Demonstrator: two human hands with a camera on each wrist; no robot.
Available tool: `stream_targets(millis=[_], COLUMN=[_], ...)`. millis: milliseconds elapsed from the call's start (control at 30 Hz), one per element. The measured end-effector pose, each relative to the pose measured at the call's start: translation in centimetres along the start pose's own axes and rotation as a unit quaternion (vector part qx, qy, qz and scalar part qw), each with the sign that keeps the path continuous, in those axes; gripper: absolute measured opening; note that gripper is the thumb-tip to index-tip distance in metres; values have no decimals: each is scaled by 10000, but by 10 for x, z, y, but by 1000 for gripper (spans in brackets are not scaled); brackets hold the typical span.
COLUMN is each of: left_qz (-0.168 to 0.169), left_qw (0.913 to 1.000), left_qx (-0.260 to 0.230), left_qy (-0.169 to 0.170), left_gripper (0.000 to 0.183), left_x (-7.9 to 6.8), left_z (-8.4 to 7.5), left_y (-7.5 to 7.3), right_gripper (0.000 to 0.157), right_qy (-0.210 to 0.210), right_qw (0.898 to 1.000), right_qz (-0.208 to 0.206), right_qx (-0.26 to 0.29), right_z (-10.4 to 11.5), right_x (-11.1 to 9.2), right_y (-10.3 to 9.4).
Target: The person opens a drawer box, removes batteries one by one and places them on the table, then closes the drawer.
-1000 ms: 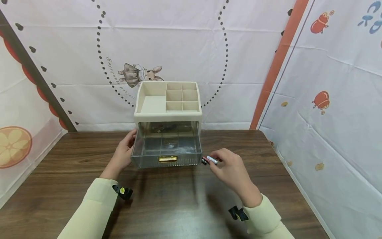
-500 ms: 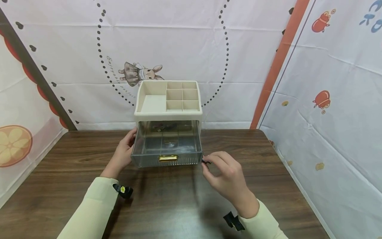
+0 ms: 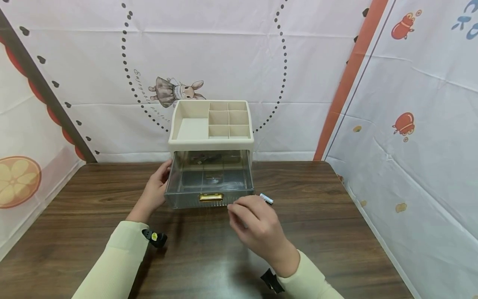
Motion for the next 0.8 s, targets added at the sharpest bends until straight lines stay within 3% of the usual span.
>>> stream_targets(millis=[200, 400, 800], left_qz=[-4, -62, -89], left_qw=[10000, 9999, 9999], left_qx=[-19, -100, -106], left_qy=[-36, -6, -37], left_gripper=[47, 46, 46], left_x=[0, 0, 0], left_z=[0, 1, 0], left_y=[0, 0, 0], right_gripper=[4, 7, 17], right_qy=[-316, -436, -603], right_qw=[9991, 9980, 9975], right_qz=[-194, -367, -226], right_qx=[199, 258, -292], right_z=[11, 17, 15], right_x=[5, 8, 2], right_y=[12, 21, 35])
Point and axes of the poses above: each hand's wrist, its own x-axis towards the middle knuckle, its own y-axis out of the palm, z = x × y, the point moved 5 cm from there along x, towards the middle knuckle, and after that the axes turned 15 degrees about y, right-handed, at the moved point
